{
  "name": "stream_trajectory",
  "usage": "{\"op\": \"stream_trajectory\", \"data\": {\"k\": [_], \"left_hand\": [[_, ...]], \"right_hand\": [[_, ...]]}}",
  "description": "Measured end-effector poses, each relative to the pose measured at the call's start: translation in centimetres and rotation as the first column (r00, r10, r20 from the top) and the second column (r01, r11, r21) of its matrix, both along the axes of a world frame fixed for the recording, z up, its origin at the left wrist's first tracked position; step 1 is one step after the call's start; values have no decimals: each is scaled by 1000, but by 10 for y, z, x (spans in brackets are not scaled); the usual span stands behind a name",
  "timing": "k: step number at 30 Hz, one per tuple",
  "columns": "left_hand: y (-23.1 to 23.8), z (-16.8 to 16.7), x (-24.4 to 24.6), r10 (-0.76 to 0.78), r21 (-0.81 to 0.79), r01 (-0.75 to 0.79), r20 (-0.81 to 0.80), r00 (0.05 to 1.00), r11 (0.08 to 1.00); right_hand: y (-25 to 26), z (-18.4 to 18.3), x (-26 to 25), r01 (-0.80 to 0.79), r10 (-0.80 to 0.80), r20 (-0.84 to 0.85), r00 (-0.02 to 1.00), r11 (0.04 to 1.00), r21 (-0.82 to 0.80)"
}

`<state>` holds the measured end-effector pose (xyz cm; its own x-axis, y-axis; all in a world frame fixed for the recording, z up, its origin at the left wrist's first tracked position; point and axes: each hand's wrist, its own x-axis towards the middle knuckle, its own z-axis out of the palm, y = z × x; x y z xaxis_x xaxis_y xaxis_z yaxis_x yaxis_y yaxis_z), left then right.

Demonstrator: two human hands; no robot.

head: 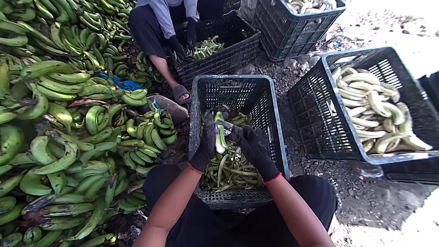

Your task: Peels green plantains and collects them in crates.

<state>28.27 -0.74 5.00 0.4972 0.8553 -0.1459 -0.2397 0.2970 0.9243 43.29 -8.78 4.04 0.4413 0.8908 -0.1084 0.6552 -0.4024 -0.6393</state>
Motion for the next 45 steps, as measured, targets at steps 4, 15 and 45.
{"op": "stream_trajectory", "data": {"k": [4, 15, 45], "left_hand": [[-6, -6, 9, -87, -164, 76, -58, 995, 983], [11, -4, -17, 222, 322, -151, -196, 955, 935], [10, -7, -2, 25, 81, -49, 276, 961, 996]], "right_hand": [[4, -6, 15, 98, -97, -23, 995, 994, 51], [-5, -1, 8, -105, 108, -65, 992, 994, 35], [-4, -7, -11, -67, 64, 22, 998, 980, 190]]}}
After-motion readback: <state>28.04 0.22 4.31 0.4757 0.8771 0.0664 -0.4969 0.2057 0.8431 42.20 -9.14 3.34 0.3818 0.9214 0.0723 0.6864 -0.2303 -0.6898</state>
